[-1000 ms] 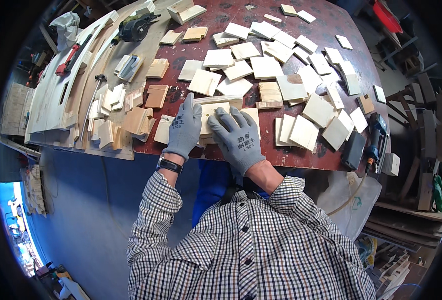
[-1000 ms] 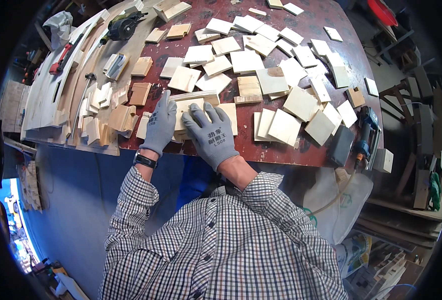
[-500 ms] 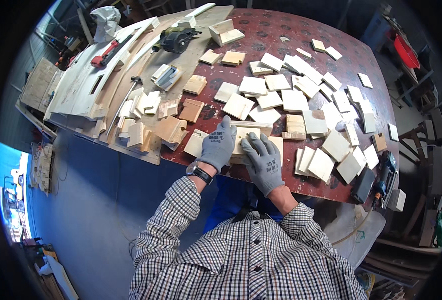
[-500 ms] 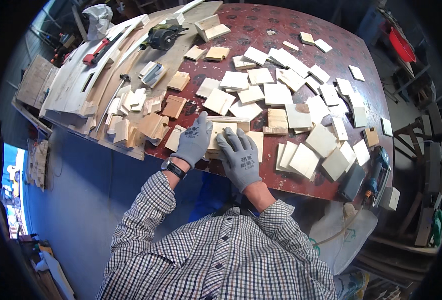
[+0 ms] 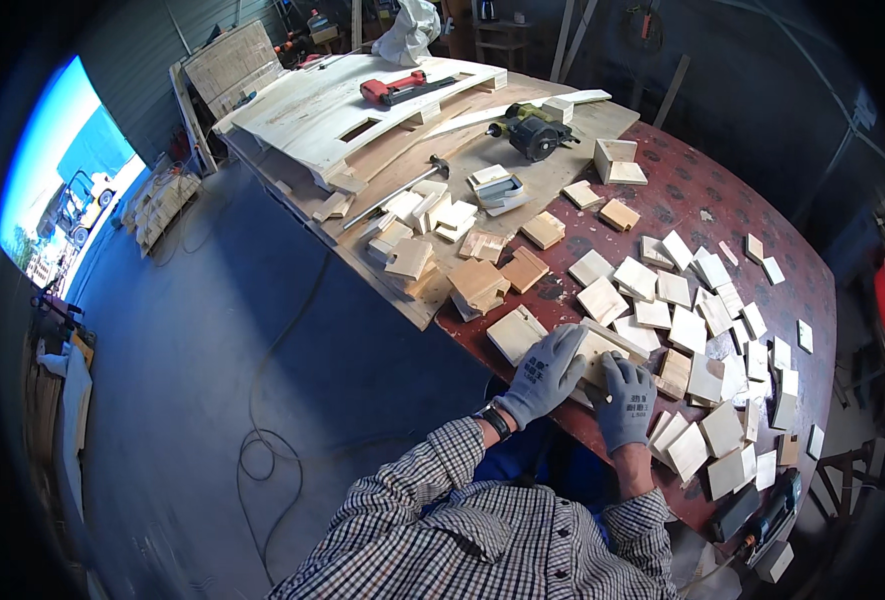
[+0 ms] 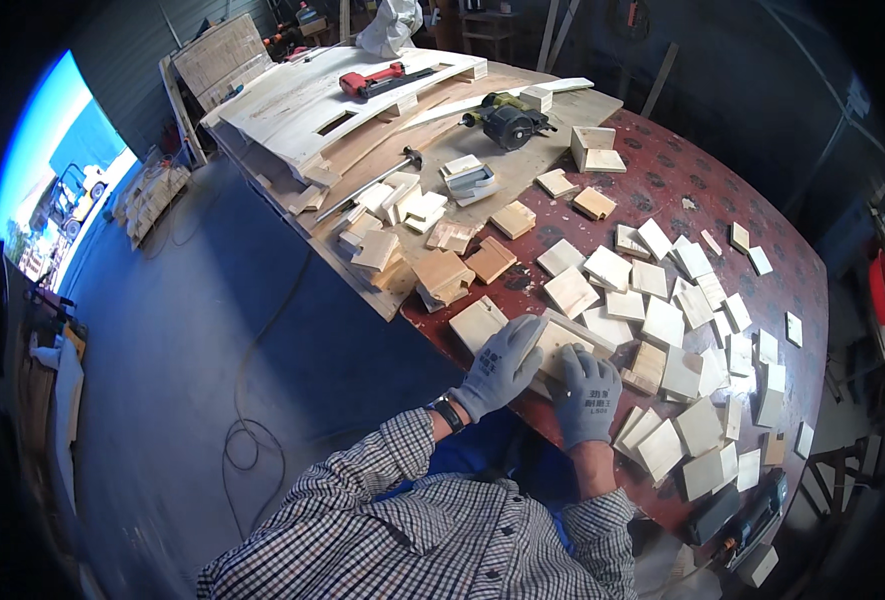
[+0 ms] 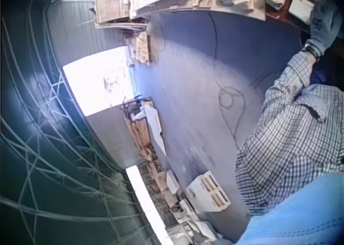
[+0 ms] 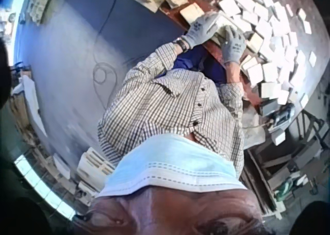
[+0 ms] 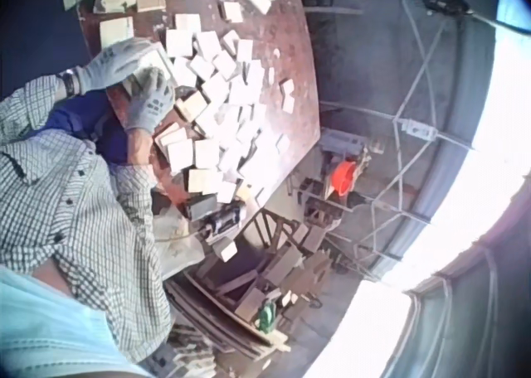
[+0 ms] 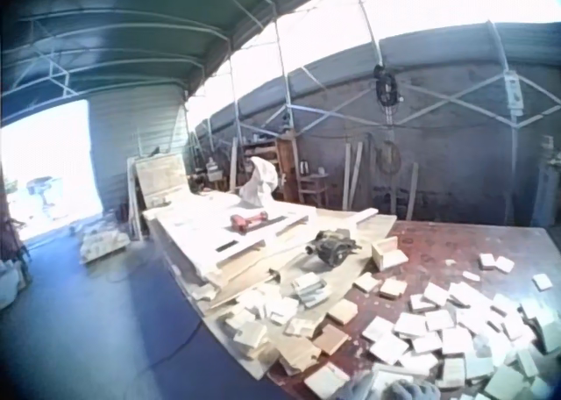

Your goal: The person assembles small wooden boxes by hand on a cluttered workbench. They pick up pre-cut wooden pieces, fit them together to form box shapes, and place the completed boxes on the table.

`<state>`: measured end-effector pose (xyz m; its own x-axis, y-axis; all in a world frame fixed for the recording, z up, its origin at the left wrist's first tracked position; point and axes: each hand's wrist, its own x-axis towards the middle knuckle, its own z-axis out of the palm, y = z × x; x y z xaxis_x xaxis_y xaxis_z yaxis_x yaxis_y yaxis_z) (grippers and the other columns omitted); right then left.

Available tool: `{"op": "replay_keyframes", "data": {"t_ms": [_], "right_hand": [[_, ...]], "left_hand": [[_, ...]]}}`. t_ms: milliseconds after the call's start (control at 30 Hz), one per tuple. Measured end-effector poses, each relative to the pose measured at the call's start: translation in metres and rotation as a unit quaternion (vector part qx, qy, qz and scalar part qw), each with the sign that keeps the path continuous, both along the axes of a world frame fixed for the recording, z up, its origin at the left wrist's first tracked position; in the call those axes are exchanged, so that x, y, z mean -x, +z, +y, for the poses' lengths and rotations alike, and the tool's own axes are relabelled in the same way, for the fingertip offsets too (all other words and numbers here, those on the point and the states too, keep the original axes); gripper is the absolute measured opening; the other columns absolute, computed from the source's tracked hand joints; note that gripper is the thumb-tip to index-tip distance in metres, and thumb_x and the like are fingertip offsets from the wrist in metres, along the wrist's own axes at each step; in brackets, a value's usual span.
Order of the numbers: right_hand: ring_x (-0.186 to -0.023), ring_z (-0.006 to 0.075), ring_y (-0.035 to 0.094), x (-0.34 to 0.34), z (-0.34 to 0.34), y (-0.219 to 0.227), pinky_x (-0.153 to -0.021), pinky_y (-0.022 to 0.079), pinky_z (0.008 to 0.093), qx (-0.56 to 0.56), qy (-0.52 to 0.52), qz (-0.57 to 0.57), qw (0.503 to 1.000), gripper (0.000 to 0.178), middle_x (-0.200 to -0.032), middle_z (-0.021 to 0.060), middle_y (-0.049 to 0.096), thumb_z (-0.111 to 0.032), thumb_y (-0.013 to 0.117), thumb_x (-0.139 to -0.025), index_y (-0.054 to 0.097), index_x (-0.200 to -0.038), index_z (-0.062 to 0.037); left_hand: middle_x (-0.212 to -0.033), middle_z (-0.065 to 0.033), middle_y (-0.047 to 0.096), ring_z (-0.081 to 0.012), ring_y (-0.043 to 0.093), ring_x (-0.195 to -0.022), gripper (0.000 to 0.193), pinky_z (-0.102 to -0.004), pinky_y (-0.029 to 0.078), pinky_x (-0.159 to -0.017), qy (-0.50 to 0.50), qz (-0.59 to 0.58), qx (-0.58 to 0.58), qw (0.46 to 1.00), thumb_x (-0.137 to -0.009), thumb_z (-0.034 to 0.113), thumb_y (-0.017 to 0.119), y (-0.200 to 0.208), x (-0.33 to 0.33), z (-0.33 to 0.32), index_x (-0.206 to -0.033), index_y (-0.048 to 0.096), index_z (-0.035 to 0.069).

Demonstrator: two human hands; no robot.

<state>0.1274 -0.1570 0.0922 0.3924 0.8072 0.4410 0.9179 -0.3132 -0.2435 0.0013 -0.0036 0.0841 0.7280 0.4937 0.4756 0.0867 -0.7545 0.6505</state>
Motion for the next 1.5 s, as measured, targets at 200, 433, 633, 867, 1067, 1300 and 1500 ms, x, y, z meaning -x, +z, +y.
{"op": "replay_keyframes", "data": {"t_ms": [200, 433, 633, 867, 1067, 1300, 1500], "right_hand": [[-0.120, 0.0335, 0.061, -0.006, 0.001, 0.010, -0.107, 0.044, 0.0489, 0.076, 0.013, 0.026, 0.997, 0.067, -0.133, 0.0078, 0.067, -0.021, 0.087, -0.074, 0.064, -0.136, -0.0135], [-0.119, 0.0341, 0.061, -0.015, 0.002, 0.012, -0.104, 0.046, 0.0478, 0.083, 0.029, 0.020, 0.996, 0.065, -0.130, 0.0087, 0.067, -0.021, 0.088, -0.071, 0.068, -0.132, -0.0117], [-0.112, 0.0356, 0.065, -0.028, 0.002, 0.012, -0.099, 0.051, 0.0456, 0.018, 0.076, 0.087, 0.993, 0.060, -0.120, 0.0131, 0.071, -0.009, 0.089, -0.065, 0.073, -0.123, -0.0060], [-0.115, 0.0357, 0.065, -0.035, -0.013, 0.021, -0.103, 0.048, 0.0482, 0.062, 0.112, 0.004, 0.992, 0.042, -0.124, 0.0140, 0.071, -0.009, 0.076, -0.084, 0.071, -0.126, -0.0061], [-0.095, 0.0282, 0.071, -0.043, -0.069, 0.000, -0.081, 0.058, 0.0373, -0.141, -0.048, 0.146, 0.978, 0.030, -0.114, 0.0170, 0.072, -0.013, 0.055, -0.109, 0.065, -0.133, 0.0025], [-0.067, 0.0130, 0.069, -0.005, -0.090, 0.006, -0.061, 0.058, 0.0278, -0.268, -0.273, 0.538, 0.751, 0.038, -0.087, 0.0031, 0.071, -0.033, 0.060, -0.110, 0.071, -0.126, -0.0005], [-0.084, 0.0116, 0.068, 0.016, -0.100, -0.008, -0.069, 0.064, 0.0267, -0.366, -0.204, 0.650, 0.634, 0.044, -0.112, 0.0080, 0.069, -0.023, 0.061, -0.109, 0.057, -0.141, 0.0064]], "left_hand": [[-0.152, -0.0194, 0.048, -0.0367, 0.047, -0.143, 0.078, -0.0502, 0.036, -0.123, -0.062, 0.046, -0.068, 0.995, -0.086, 0.024, 0.077, -0.016, 0.026, -0.011, -0.154, 0.044, 0.003], [-0.142, -0.0149, 0.054, -0.0329, 0.061, -0.120, 0.079, -0.0471, 0.048, -0.106, -0.033, 0.147, -0.149, 0.977, -0.086, 0.030, 0.076, -0.020, 0.003, 0.002, -0.156, 0.044, 0.010], [-0.144, -0.0161, 0.053, -0.0355, 0.061, -0.125, 0.079, -0.0459, 0.048, -0.110, -0.046, 0.114, -0.098, 0.988, -0.082, 0.011, 0.074, -0.024, 0.001, 0.000, -0.155, 0.045, 0.010], [-0.138, -0.0154, 0.053, -0.0351, 0.061, -0.122, 0.085, -0.0449, 0.049, -0.107, -0.037, 0.118, -0.104, 0.987, -0.079, 0.006, 0.075, -0.022, 0.005, 0.001, -0.157, 0.041, 0.005], [-0.131, -0.0154, 0.058, -0.0350, 0.063, -0.119, 0.073, -0.0458, 0.052, -0.105, -0.036, 0.110, -0.126, 0.985, -0.085, 0.005, 0.066, -0.031, -0.003, 0.001, -0.156, 0.047, 0.011], [-0.128, -0.0116, 0.060, -0.0339, 0.062, -0.120, 0.071, -0.0447, 0.052, -0.103, -0.031, 0.090, -0.077, 0.993, -0.078, 0.022, 0.086, -0.006, 0.010, 0.007, -0.141, 0.057, 0.010], [-0.132, -0.0127, 0.059, -0.0333, 0.062, -0.122, 0.073, -0.0437, 0.054, -0.102, -0.067, 0.103, -0.104, 0.987, -0.081, 0.036, 0.086, -0.005, -0.001, 0.011, -0.142, 0.055, 0.010]]}}
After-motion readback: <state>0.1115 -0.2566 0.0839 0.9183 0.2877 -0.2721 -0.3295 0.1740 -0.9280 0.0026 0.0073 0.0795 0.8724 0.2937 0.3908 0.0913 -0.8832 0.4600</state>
